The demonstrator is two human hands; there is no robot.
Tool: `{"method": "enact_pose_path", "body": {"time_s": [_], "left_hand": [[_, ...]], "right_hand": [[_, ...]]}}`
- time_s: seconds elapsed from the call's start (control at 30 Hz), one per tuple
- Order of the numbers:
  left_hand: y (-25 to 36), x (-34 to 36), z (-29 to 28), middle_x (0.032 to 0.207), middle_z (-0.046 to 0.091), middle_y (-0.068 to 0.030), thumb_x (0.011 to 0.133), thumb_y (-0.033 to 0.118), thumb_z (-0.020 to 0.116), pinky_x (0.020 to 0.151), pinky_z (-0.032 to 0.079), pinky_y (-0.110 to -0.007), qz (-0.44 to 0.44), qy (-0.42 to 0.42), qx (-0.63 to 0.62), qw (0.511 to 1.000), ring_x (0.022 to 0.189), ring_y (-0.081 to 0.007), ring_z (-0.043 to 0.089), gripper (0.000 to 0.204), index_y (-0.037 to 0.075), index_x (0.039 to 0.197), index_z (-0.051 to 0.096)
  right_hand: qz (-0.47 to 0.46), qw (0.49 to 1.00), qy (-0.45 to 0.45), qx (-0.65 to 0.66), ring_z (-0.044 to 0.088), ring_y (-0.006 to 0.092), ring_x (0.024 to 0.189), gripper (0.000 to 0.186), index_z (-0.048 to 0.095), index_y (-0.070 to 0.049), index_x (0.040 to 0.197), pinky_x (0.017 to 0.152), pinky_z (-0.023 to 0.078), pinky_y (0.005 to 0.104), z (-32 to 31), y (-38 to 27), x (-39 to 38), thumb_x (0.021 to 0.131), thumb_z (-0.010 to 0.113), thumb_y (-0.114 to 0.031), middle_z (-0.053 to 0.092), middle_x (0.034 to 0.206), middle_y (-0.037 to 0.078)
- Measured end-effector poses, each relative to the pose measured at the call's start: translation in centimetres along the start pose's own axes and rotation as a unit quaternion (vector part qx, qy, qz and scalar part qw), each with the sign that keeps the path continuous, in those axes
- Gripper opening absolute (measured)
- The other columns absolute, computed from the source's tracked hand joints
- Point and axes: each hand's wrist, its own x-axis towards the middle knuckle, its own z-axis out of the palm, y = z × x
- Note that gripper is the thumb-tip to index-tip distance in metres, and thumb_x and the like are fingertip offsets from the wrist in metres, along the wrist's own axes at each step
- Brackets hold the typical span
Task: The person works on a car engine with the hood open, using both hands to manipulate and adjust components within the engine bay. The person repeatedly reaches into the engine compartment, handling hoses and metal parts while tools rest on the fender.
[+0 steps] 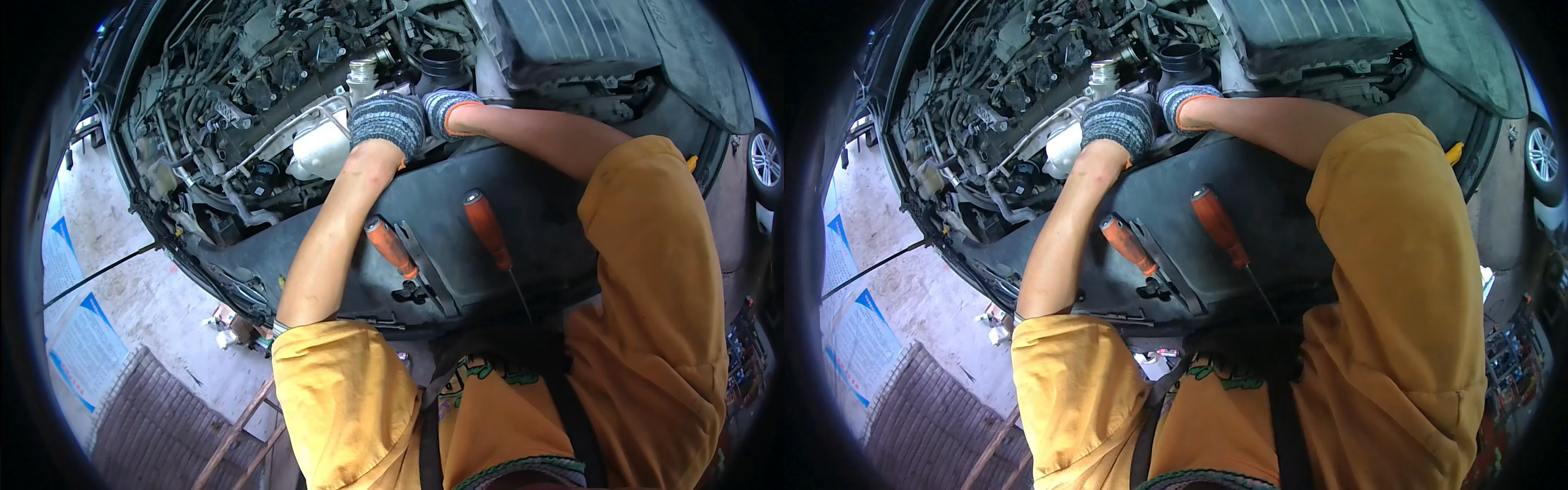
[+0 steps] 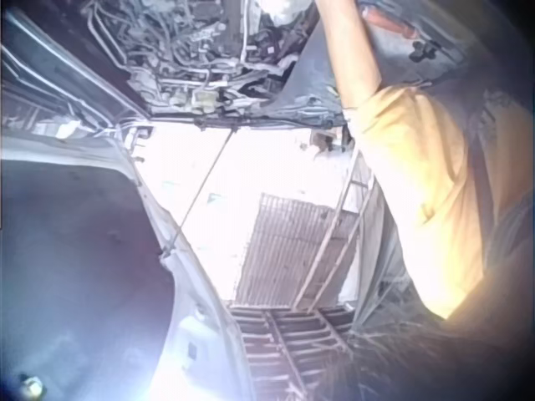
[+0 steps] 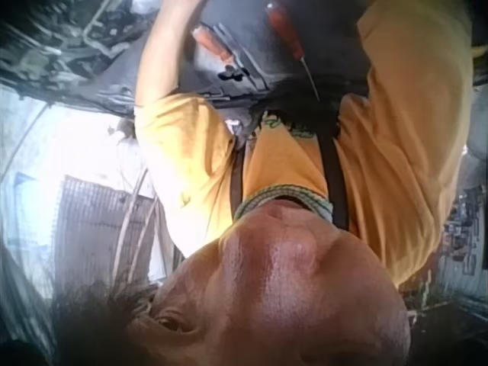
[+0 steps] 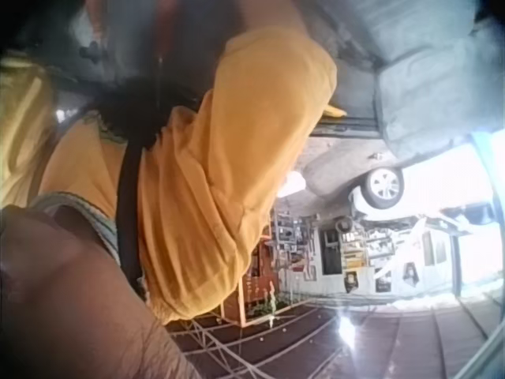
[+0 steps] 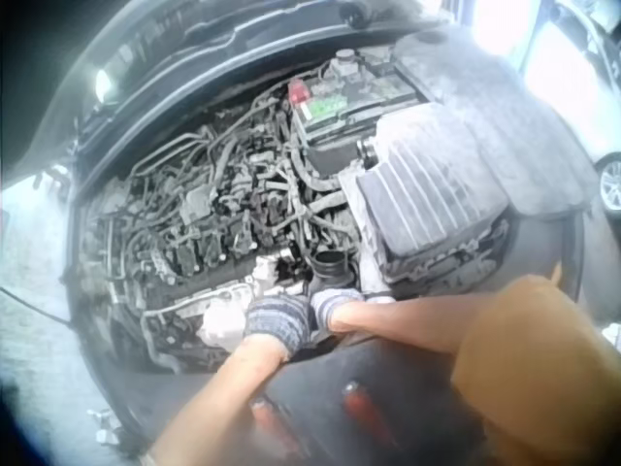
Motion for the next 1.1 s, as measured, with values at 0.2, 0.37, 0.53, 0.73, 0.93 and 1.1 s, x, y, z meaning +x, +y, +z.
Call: {"method": "enact_pose_path", "body": {"time_s": [0.2,0.37,0.53,0.73,0.93,1.1], "left_hand": [[-0.1,0.4,-0.7,0.111,0.066,-0.0127,0.086,0.021,0.05,0.083,0.052,-0.042,-0.032,-0.002,-0.021,0.999,0.1,-0.0298,0.064,0.028,0.01,0.105,0.069],[-0.3,0.4,-0.3,0.112,0.066,-0.0124,0.085,0.023,0.053,0.085,0.051,-0.042,-0.022,0.043,-0.048,0.998,0.102,-0.0298,0.063,0.027,0.013,0.105,0.069],[0.3,-1.1,-0.4,0.106,0.067,-0.0156,0.084,0.021,0.055,0.082,0.052,-0.042,0.014,-0.016,-0.042,0.999,0.099,-0.0303,0.065,0.026,0.011,0.102,0.07],[-0.1,-0.3,1.6,0.102,0.068,-0.0184,0.079,0.02,0.056,0.08,0.053,-0.042,0.071,-0.038,-0.039,0.996,0.095,-0.0322,0.066,0.029,0.006,0.099,0.071],[-1.2,2.2,3.5,0.098,0.066,-0.0229,0.074,0.025,0.059,0.079,0.052,-0.041,0.121,-0.025,-0.102,0.987,0.092,-0.0371,0.065,0.031,0.003,0.092,0.071],[-0.3,2.7,5.3,0.097,0.066,-0.0233,0.075,0.032,0.056,0.083,0.05,-0.042,0.124,-0.162,-0.161,0.966,0.092,-0.0367,0.064,0.037,0.004,0.094,0.07]], "right_hand": [[0.061,0.998,0.023,0.023,0.064,0.0355,0.099,0.028,0.067,-0.004,0.105,0.08,0.053,0.0426,-0.8,-1.4,-2.1,0.081,0.058,-0.014,0.065,0.11,0.018],[0.035,0.998,0.042,-0.018,0.064,0.0358,0.097,0.027,0.068,-0.005,0.103,0.08,0.053,0.0434,-0.7,-1.1,-2.3,0.082,0.058,-0.018,0.066,0.108,0.018],[0.02,0.999,0.023,-0.01,0.065,0.0356,0.093,0.028,0.069,-0.007,0.103,0.079,0.053,0.0433,-0.6,-0.8,-2.2,0.083,0.057,-0.023,0.067,0.105,0.016],[0.034,0.999,-0.009,-0.007,0.065,0.035,0.097,0.038,0.068,-0.008,0.107,0.083,0.051,0.0424,-0.9,-1.1,-1.6,0.079,0.061,-0.033,0.066,0.11,0.016],[-0.041,0.995,-0.074,-0.046,0.065,0.0344,0.1,0.033,0.066,-0.001,0.109,0.08,0.051,0.0436,-1.5,-0.4,-0.1,0.078,0.063,-0.012,0.065,0.112,0.018],[-0.065,0.99,-0.08,-0.101,0.066,0.0373,0.088,0.027,0.069,0.002,0.093,0.072,0.053,0.0413,-1.3,0.1,-0.1,0.07,0.066,-0.011,0.067,0.092,0.024]]}}
